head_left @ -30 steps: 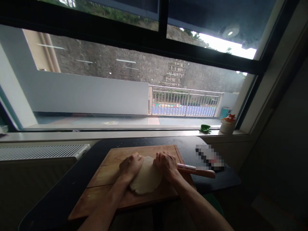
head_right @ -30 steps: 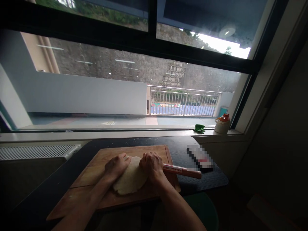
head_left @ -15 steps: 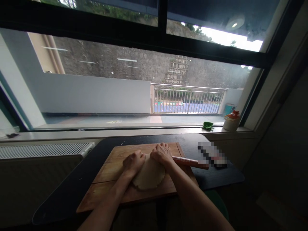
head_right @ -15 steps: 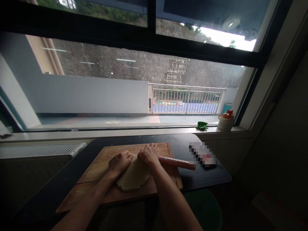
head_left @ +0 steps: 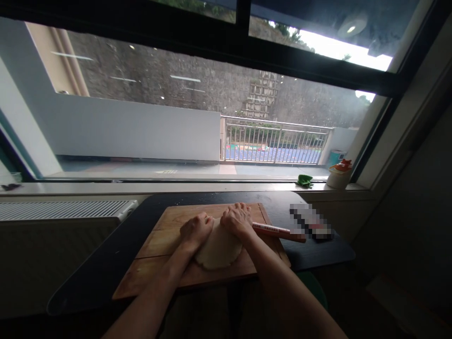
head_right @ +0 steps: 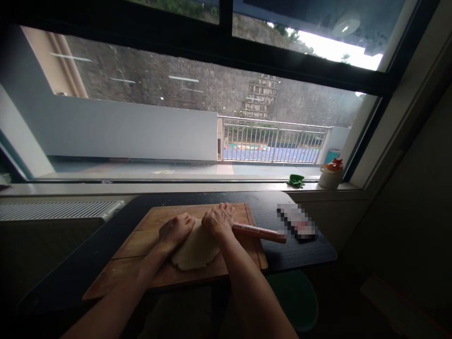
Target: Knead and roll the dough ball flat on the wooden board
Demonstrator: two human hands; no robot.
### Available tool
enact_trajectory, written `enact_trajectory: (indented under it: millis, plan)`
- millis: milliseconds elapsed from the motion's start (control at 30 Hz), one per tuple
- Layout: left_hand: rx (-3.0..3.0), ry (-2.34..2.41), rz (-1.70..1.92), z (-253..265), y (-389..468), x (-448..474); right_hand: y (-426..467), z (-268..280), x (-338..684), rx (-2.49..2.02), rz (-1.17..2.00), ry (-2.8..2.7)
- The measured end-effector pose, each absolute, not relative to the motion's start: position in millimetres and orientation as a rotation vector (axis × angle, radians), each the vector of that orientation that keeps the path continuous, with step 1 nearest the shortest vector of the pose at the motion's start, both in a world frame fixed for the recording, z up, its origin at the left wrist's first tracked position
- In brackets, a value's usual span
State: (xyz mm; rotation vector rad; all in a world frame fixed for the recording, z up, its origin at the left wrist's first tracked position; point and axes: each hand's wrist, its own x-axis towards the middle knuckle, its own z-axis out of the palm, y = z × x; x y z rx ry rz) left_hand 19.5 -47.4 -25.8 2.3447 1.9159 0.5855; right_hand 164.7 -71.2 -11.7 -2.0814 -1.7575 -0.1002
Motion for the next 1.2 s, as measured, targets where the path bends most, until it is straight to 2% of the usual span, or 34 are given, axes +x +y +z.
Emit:
enact_trajectory:
  millis: [133, 467, 833, 1200]
  plan:
    - [2.327, 1.935, 0.588, -24.1, -49.1, 20.5, -61.5, -6.2, 171.1, -2.131, -0.003, -1.786]
    - [2.359, 1.89, 0.6, -21.3, -51.3, 19.5, -96.0, -19.9, 152.2, -1.951, -0.193, -1.743]
    - [2.346, 1.908, 0.605, -24.2, -48.5, 19.2, -43.6, -19.1, 179.5, -2.141, 0.043, -1.718]
    - [2.377, 1.908, 0.605, -26.4, -46.9, 18.4, -86.5, -19.8, 155.6, -1.991, -0.089, -1.695]
